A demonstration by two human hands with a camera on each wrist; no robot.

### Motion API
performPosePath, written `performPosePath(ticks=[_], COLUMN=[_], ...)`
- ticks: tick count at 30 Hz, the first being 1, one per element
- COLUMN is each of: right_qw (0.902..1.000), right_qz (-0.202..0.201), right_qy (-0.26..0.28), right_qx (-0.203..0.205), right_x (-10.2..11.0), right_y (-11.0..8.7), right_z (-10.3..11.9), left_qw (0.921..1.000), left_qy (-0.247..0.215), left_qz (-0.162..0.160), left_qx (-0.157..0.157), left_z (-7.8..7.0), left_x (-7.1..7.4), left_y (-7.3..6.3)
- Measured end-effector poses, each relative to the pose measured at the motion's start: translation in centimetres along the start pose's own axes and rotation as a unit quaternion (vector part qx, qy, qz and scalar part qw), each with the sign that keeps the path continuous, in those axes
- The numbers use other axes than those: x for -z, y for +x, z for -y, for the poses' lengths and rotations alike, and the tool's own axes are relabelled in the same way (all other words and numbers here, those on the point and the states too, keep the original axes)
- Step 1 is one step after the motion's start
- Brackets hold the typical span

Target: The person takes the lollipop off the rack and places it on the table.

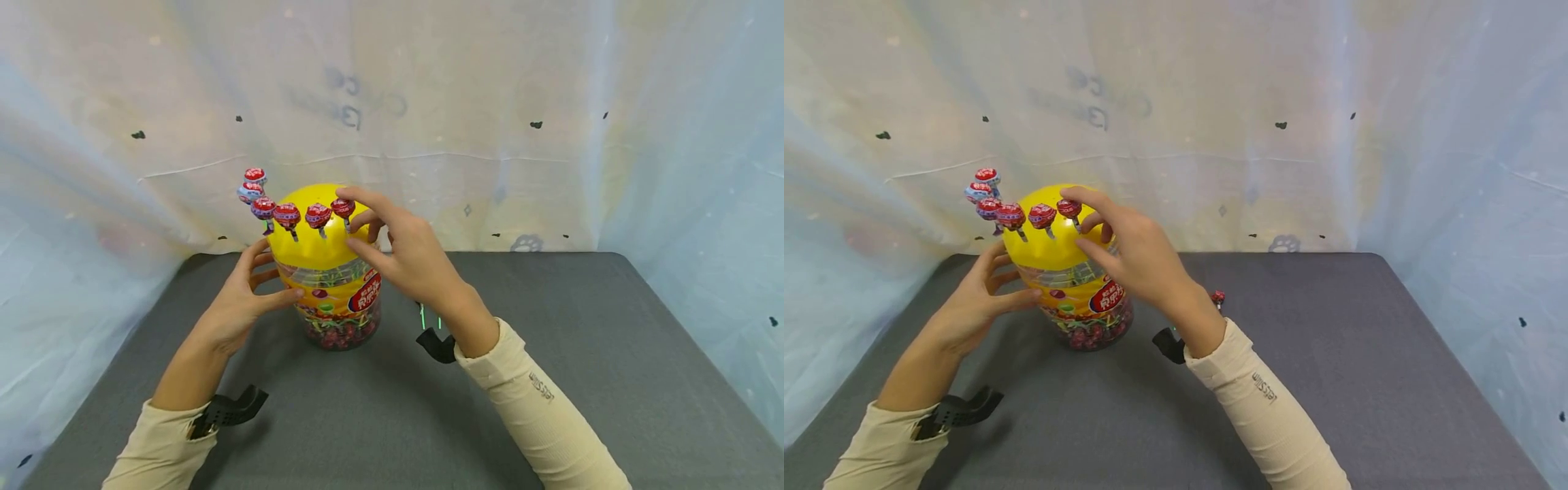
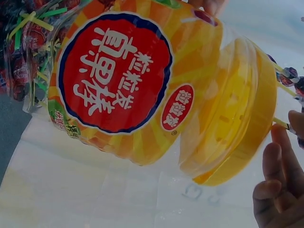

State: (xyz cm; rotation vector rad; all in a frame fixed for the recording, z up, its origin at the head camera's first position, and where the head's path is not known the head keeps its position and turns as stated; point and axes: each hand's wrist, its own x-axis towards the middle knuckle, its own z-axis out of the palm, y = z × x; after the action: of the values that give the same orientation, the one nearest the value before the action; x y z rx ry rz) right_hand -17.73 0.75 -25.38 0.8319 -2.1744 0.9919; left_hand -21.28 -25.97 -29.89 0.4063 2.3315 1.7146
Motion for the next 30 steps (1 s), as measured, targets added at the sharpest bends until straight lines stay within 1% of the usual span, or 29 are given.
performPosePath(ticks=[7,10,16,23,26,30], right_qw=[0.9999,0.9999,0.9998,0.9998,0.9995,0.9977], right_qz=[-0.003,-0.005,-0.009,-0.013,-0.031,-0.067], right_qy=[0.013,0.010,0.003,-0.002,-0.001,0.006], right_qx=[0.001,-0.002,-0.019,-0.013,0.000,0.013], right_x=[-0.6,-0.4,0.1,0.2,0.4,1.0], right_y=[0.4,0.5,0.5,0.7,0.8,0.8], right_z=[0.0,0.2,0.1,0.2,0.2,0.2], left_qw=[0.9999,0.9999,1.0000,1.0000,1.0000,0.9999], left_qy=[-0.003,-0.003,-0.005,-0.002,-0.002,-0.006], left_qz=[-0.010,-0.010,-0.003,-0.006,-0.007,-0.008], left_qx=[0.009,0.007,0.003,-0.001,-0.004,-0.007], left_z=[0.3,0.3,0.0,-0.1,0.0,0.1], left_x=[0.2,0.1,-0.2,-0.2,-0.2,-0.4], left_y=[-0.3,-0.3,0.1,0.2,0.2,0.3])
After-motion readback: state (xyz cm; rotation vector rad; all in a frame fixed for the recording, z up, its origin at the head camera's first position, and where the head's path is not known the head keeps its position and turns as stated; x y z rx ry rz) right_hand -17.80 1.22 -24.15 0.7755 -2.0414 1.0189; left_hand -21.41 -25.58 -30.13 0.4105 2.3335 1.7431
